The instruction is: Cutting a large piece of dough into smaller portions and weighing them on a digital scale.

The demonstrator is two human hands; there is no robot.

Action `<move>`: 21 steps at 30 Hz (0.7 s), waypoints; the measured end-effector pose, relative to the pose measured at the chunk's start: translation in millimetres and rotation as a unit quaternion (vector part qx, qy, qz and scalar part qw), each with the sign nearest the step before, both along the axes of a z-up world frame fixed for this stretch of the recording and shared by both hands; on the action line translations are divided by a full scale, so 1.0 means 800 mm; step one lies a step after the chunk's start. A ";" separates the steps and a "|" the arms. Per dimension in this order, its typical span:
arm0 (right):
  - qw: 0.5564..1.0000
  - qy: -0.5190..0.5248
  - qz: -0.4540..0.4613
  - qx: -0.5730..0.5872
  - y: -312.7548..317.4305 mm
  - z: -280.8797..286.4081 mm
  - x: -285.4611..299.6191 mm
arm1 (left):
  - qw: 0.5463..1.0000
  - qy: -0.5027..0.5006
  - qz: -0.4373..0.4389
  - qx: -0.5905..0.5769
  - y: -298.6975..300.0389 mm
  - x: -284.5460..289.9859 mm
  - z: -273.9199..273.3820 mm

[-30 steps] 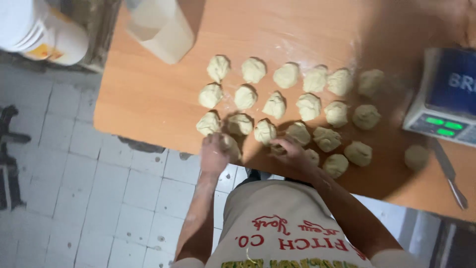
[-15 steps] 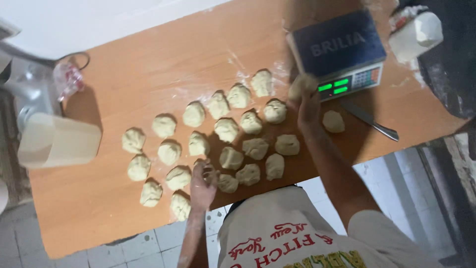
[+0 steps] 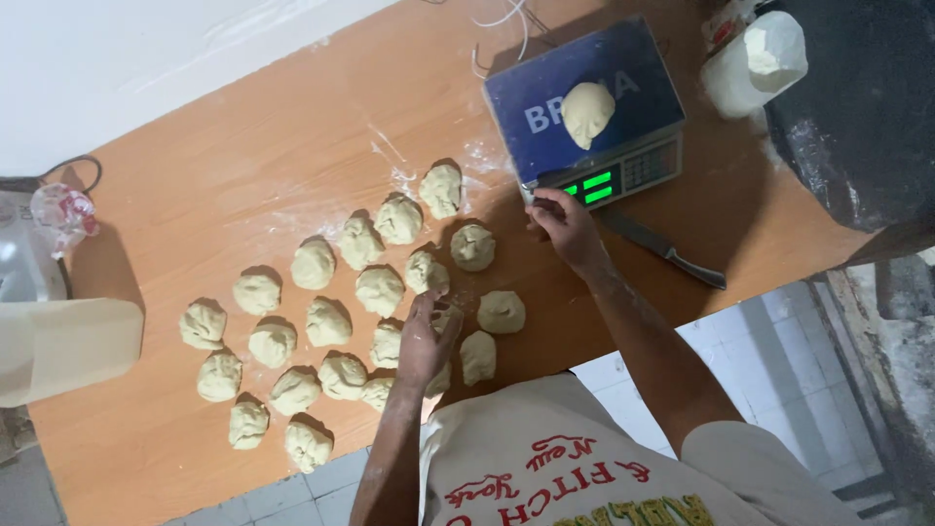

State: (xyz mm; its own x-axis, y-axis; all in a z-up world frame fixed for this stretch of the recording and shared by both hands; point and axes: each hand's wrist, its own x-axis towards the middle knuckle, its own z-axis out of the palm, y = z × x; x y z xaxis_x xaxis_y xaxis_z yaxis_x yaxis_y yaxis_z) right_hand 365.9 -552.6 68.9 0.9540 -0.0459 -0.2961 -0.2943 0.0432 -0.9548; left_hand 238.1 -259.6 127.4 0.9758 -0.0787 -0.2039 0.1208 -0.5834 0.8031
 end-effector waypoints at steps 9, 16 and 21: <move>0.991 -0.016 -0.112 -0.070 -0.096 0.017 0.034 | 1.000 -0.015 -0.024 -0.010 -0.055 0.041 0.021; 0.985 -0.045 -0.150 -0.079 -0.127 0.022 0.047 | 0.999 -0.029 -0.032 0.024 -0.067 0.048 -0.002; 0.988 -0.046 -0.125 -0.082 -0.134 0.031 0.058 | 1.000 -0.009 -0.028 0.007 -0.061 0.047 -0.008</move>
State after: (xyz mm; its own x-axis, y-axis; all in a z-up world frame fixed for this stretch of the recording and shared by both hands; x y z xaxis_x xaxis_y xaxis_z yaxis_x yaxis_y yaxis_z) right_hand 412.4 -659.4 93.4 0.9291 -0.3243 -0.1775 -0.2057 -0.0546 -0.9771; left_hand 275.6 -308.2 121.1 0.9736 -0.1301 -0.1878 0.0733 -0.6006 0.7961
